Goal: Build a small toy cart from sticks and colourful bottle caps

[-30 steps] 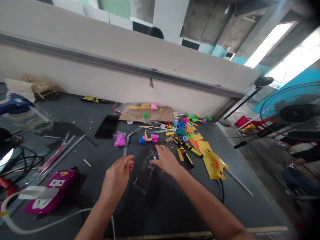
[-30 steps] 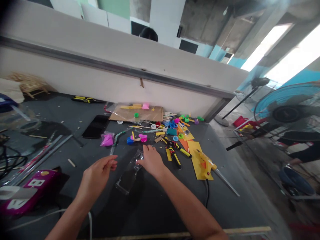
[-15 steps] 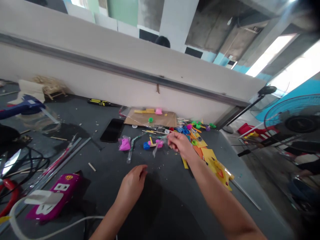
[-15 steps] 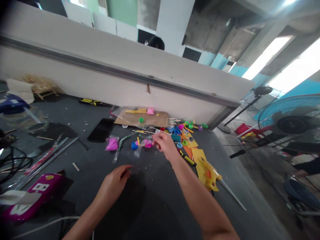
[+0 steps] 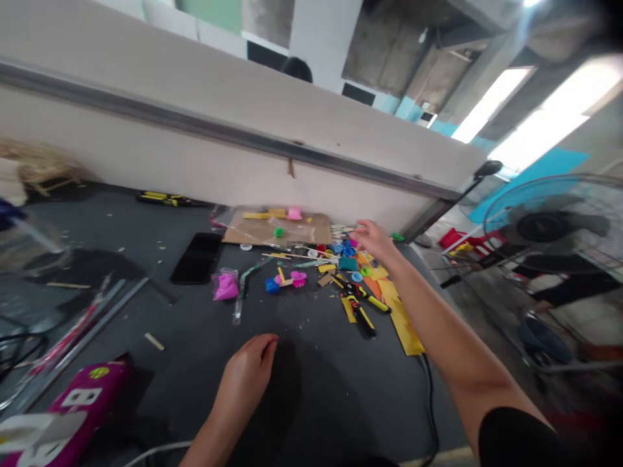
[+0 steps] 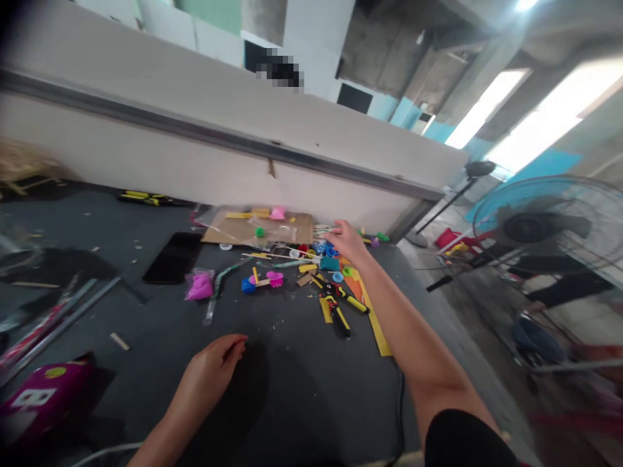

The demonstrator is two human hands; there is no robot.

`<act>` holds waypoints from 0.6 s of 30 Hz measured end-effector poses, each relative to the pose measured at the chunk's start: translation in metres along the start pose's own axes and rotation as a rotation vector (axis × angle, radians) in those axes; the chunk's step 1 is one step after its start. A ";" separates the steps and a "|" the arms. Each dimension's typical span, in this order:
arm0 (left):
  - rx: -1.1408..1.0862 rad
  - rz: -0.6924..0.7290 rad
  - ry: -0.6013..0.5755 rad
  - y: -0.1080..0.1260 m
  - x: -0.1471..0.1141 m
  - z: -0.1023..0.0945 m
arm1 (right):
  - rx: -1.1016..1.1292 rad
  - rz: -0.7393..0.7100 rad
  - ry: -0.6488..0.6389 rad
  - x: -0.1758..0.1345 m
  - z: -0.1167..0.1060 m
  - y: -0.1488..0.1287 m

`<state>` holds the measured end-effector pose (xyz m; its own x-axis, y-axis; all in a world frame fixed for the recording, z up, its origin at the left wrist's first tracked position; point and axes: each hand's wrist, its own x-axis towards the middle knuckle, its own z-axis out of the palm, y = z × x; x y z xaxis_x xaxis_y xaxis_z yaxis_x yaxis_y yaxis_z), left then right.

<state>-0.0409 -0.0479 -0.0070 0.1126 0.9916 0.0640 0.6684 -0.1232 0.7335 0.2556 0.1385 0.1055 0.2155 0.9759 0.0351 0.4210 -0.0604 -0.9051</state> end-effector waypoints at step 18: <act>0.124 0.073 -0.061 0.006 -0.008 0.005 | -1.282 0.113 0.124 -0.213 -0.090 0.170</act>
<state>-0.0340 -0.0566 -0.0069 0.2063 0.9760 0.0699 0.7423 -0.2027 0.6387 0.3606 -0.0990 -0.0175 0.3561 0.9304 0.0865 0.9200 -0.3653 0.1416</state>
